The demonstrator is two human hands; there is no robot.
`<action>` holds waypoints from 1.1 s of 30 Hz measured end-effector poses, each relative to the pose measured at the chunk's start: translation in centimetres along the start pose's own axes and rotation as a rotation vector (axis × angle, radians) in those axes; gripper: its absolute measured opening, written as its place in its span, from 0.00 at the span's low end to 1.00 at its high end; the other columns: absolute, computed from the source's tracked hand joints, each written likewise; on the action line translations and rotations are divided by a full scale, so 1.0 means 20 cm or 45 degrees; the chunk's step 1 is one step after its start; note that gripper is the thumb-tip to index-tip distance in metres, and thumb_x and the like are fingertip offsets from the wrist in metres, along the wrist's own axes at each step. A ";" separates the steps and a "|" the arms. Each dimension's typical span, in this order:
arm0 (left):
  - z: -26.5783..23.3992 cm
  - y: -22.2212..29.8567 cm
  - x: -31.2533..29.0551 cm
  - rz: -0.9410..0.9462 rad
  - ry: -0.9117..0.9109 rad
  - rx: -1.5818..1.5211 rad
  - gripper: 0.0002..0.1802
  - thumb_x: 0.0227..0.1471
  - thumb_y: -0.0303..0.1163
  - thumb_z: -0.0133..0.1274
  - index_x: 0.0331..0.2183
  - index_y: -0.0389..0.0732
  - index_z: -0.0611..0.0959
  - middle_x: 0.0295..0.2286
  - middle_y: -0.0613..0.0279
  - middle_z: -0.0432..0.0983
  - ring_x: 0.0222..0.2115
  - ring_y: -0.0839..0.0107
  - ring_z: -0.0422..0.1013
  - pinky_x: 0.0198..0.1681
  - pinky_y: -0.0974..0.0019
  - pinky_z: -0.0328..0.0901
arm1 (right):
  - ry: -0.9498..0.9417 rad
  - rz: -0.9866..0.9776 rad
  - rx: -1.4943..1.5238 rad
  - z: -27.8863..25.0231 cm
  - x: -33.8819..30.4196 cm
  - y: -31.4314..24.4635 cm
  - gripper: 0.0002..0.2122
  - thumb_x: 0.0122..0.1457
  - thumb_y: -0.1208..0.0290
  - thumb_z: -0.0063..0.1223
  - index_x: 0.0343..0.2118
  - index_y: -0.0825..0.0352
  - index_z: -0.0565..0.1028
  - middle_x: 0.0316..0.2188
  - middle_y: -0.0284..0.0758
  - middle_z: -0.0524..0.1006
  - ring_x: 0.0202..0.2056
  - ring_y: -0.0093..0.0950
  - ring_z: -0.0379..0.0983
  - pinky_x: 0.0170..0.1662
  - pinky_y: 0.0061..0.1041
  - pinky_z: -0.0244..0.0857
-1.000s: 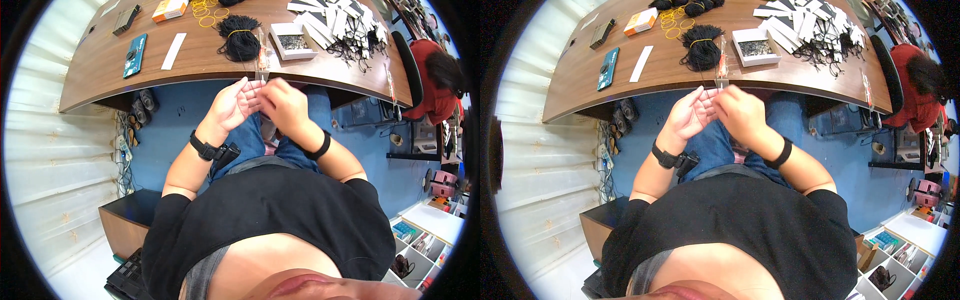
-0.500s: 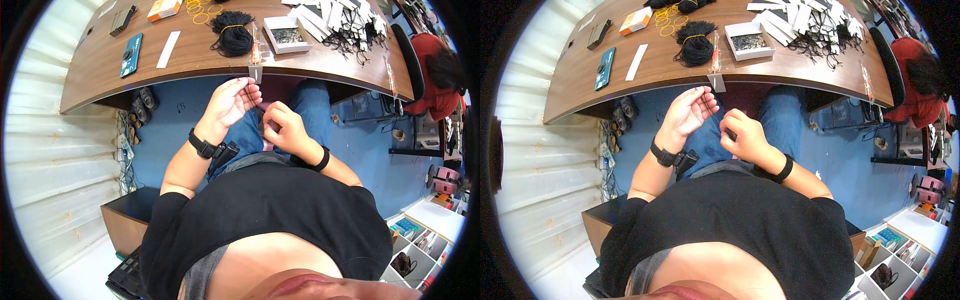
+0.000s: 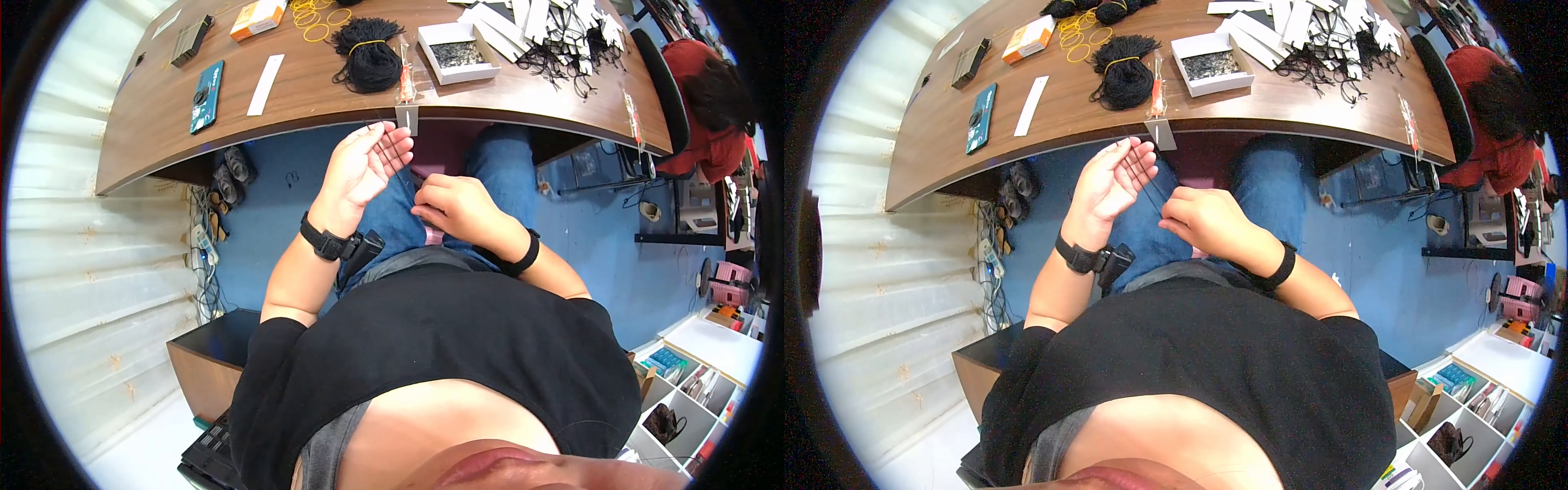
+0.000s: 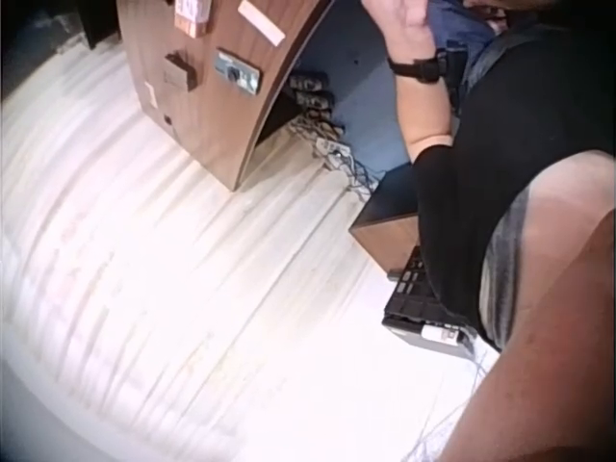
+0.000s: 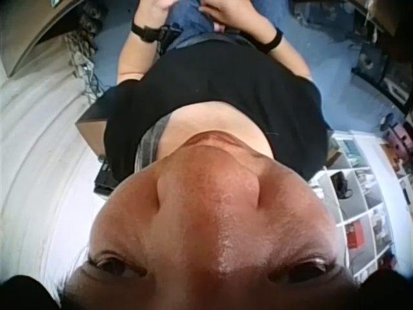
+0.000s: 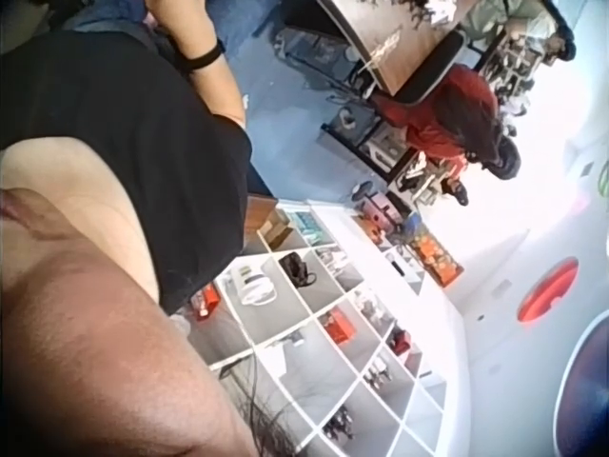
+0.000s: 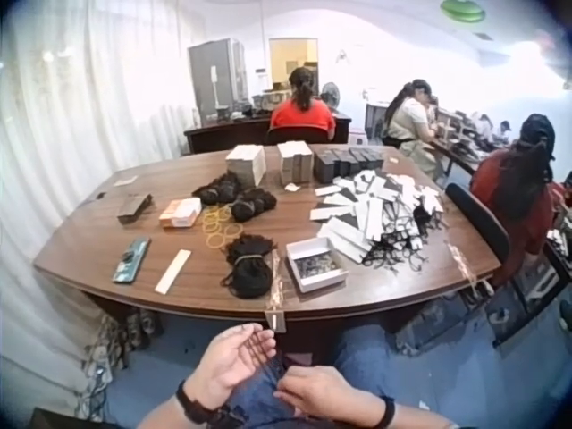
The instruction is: Threading cords through paper tags and organizing them at a workstation.
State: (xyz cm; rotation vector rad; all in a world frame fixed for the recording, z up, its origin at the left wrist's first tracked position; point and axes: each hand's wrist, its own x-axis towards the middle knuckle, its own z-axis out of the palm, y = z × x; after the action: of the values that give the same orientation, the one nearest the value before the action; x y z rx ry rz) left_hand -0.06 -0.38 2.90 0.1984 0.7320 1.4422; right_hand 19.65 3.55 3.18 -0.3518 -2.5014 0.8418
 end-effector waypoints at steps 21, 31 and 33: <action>0.10 0.00 -0.06 -0.002 0.076 0.098 0.10 0.58 0.33 0.42 0.35 0.37 0.74 0.29 0.58 0.76 0.27 0.71 0.71 0.32 0.67 0.68 | -0.043 -0.266 -0.029 -0.02 0.01 0.00 0.06 0.38 0.77 0.57 0.21 0.67 0.72 0.23 0.35 0.72 0.22 0.35 0.70 0.26 0.29 0.65; 0.14 -0.09 -0.08 -0.145 -0.319 0.413 0.10 0.57 0.32 0.45 0.31 0.35 0.76 0.21 0.67 0.71 0.17 0.84 0.58 0.20 0.81 0.54 | 0.312 0.619 0.876 -0.19 0.16 0.02 0.05 0.53 0.76 0.55 0.32 0.71 0.77 0.22 0.31 0.75 0.23 0.15 0.69 0.27 0.15 0.63; 0.17 -0.09 -0.11 -0.124 -0.283 0.491 0.10 0.57 0.32 0.45 0.32 0.35 0.76 0.20 0.67 0.70 0.16 0.84 0.57 0.20 0.81 0.53 | 0.281 0.552 0.816 -0.17 0.15 0.03 0.04 0.55 0.77 0.53 0.31 0.72 0.76 0.22 0.30 0.75 0.23 0.15 0.68 0.26 0.14 0.63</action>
State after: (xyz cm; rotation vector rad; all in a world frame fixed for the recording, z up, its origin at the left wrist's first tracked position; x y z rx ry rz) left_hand 3.46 -1.65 5.19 0.6031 0.8183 1.1546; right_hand 18.76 6.92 6.17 -0.7186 -1.8431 1.6093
